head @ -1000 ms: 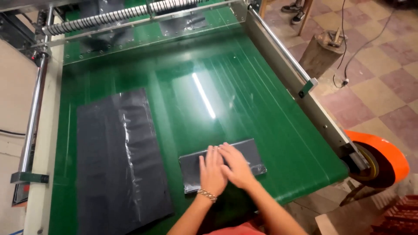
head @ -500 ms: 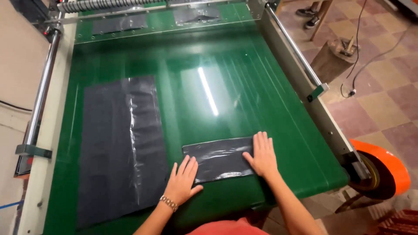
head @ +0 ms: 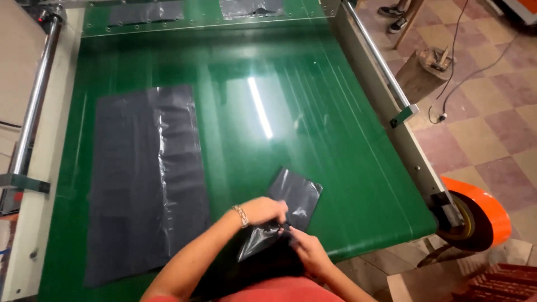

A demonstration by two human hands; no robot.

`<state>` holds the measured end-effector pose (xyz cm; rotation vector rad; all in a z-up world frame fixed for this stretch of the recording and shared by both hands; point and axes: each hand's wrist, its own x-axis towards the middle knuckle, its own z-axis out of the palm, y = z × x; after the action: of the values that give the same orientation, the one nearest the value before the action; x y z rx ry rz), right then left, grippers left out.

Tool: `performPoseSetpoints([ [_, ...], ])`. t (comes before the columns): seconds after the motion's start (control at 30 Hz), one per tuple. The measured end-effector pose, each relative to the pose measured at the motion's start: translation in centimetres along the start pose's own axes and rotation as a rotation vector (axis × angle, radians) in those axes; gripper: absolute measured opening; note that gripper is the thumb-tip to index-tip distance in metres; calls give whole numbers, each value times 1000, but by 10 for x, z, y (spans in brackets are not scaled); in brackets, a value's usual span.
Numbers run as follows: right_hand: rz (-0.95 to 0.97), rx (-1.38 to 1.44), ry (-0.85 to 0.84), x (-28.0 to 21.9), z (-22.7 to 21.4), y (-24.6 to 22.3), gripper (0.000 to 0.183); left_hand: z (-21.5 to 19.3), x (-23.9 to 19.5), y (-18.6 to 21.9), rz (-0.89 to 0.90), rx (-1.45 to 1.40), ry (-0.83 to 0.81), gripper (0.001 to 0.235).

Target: Folding plastic bags coming off a conveyor belt and placing them into a storage crate.

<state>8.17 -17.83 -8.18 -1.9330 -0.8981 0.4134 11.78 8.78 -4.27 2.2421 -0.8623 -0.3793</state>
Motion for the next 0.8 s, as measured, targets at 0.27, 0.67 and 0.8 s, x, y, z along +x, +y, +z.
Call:
performPoseSetpoints([
  [0.27,727,1076,317,53,-42,-7,37,-21,-9,18,-835,-386,395,39],
  [0.67,628,299,450,48,-68,-66,18,13,-81,74,-758,449,910,33],
  [0.8,340,631,304,61,5,-108,18,25,-166,82,-971,721,983,66],
])
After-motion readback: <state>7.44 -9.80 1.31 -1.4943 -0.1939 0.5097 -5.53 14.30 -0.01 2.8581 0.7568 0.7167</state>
